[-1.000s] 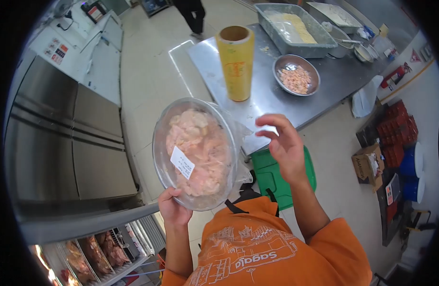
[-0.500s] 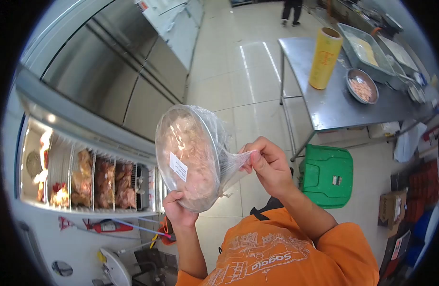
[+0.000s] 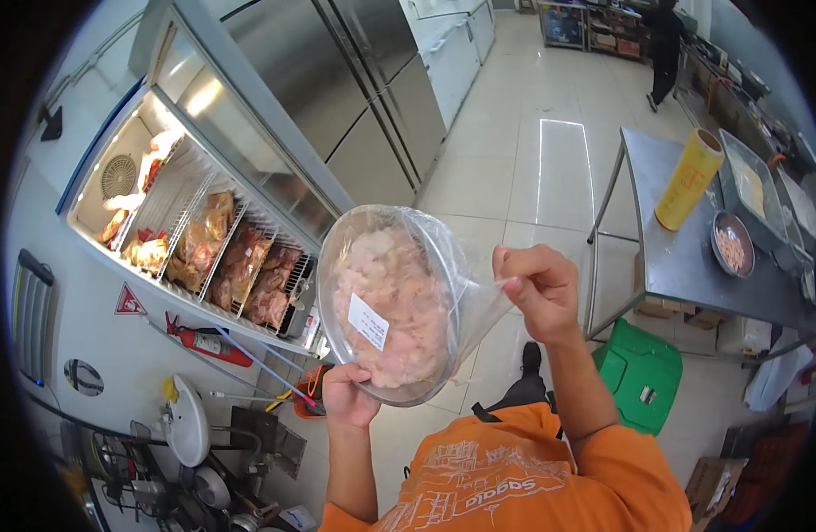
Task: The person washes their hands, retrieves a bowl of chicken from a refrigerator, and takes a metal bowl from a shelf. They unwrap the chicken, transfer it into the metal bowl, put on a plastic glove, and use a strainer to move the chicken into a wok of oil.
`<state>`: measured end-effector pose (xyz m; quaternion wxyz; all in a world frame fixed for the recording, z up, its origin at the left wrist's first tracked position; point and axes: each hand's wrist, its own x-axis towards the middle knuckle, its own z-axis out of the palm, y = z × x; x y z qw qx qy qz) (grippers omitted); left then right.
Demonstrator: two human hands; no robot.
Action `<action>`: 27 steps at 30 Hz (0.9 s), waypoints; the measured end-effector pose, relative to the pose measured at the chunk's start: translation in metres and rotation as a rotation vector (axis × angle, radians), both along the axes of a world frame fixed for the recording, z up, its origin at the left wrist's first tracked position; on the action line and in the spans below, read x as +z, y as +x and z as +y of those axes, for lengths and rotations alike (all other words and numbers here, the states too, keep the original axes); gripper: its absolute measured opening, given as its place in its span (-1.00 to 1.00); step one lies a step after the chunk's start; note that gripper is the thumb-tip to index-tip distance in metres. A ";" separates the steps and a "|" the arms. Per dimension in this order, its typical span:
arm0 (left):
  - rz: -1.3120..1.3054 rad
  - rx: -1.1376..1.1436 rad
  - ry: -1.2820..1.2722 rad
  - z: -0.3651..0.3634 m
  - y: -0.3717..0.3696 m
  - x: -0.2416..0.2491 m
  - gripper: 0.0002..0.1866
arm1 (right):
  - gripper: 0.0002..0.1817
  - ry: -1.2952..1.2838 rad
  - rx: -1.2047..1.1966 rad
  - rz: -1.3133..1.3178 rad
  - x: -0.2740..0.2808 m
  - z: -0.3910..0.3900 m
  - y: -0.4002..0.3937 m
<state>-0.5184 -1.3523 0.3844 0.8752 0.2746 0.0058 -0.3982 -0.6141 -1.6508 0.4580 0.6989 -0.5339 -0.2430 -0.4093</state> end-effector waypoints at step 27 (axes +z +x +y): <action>0.093 -0.159 0.070 -0.129 0.077 0.011 -0.17 | -0.65 0.403 0.230 0.520 -0.019 -0.104 0.133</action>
